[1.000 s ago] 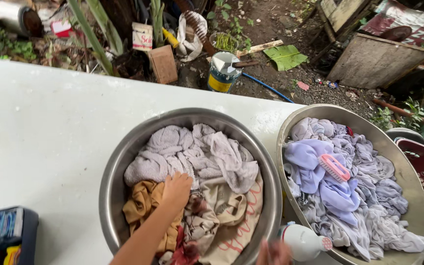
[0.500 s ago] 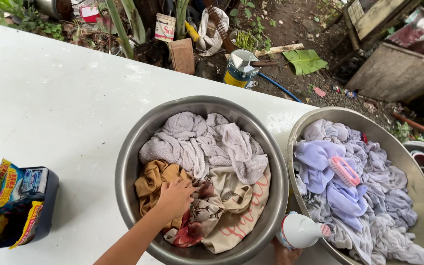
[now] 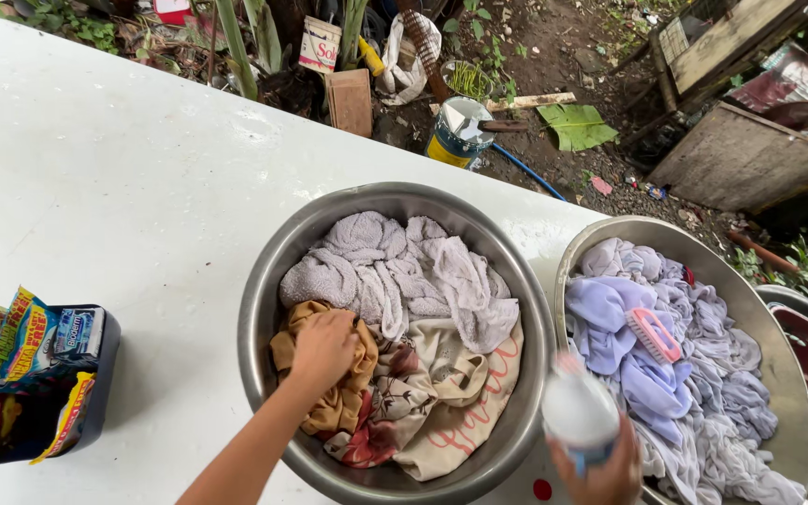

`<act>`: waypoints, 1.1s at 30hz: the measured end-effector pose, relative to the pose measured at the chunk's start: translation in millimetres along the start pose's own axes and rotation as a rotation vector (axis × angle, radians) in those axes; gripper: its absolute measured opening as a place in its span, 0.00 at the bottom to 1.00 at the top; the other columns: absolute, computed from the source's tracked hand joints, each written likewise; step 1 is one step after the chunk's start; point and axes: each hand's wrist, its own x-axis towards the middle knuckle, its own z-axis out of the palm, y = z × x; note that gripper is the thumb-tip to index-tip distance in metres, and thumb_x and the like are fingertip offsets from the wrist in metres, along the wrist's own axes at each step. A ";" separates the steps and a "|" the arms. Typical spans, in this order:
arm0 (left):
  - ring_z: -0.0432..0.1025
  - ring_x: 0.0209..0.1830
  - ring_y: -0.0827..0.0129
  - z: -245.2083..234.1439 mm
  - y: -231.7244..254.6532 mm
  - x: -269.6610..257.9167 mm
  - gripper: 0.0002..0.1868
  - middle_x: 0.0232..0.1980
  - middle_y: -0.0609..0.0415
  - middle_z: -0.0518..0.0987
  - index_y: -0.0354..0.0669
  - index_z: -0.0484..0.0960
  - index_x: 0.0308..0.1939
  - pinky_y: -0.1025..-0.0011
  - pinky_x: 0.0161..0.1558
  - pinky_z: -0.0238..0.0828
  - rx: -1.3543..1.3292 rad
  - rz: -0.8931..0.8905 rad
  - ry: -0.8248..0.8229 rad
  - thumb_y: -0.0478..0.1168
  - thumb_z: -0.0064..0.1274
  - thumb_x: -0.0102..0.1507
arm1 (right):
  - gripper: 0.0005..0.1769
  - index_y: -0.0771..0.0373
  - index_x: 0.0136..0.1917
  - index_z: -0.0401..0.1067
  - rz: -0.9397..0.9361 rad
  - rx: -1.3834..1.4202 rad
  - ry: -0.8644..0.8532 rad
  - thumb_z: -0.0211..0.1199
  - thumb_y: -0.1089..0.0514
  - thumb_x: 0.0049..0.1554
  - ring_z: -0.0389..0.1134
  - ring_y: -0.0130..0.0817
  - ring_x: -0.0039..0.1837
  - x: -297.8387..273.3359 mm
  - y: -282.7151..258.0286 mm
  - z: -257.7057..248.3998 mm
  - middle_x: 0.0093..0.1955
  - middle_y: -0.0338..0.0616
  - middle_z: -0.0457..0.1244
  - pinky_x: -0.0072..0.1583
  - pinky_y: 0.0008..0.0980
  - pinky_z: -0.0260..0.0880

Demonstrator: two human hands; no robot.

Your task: The person pours liquid from a bottle onto fabrics in a basin, turns them over to pour more liquid, and rubs soap onto a towel by hand.

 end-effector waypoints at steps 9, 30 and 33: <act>0.62 0.63 0.55 15.8 18.4 -12.6 0.13 0.54 0.56 0.76 0.49 0.83 0.47 0.51 0.56 0.61 0.059 0.098 0.089 0.43 0.56 0.58 | 0.49 0.55 0.66 0.66 -0.601 -0.396 -0.292 0.76 0.46 0.32 0.68 0.49 0.59 117.2 -111.8 7.2 0.55 0.47 0.64 0.61 0.51 0.67; 0.60 0.64 0.52 10.3 25.6 -4.2 0.14 0.55 0.52 0.76 0.46 0.82 0.47 0.51 0.58 0.57 0.180 0.031 -0.109 0.47 0.52 0.62 | 0.34 0.61 0.62 0.68 -1.053 -0.491 -0.140 0.66 0.60 0.39 0.65 0.54 0.57 189.9 -229.7 11.8 0.51 0.51 0.63 0.56 0.60 0.64; 0.60 0.64 0.52 10.3 25.0 -3.6 0.14 0.55 0.52 0.75 0.46 0.82 0.46 0.50 0.57 0.57 0.167 0.044 -0.080 0.47 0.53 0.61 | 0.36 0.60 0.63 0.69 -0.988 -0.556 -0.087 0.66 0.59 0.38 0.65 0.54 0.59 208.2 -223.6 19.5 0.53 0.51 0.64 0.58 0.62 0.65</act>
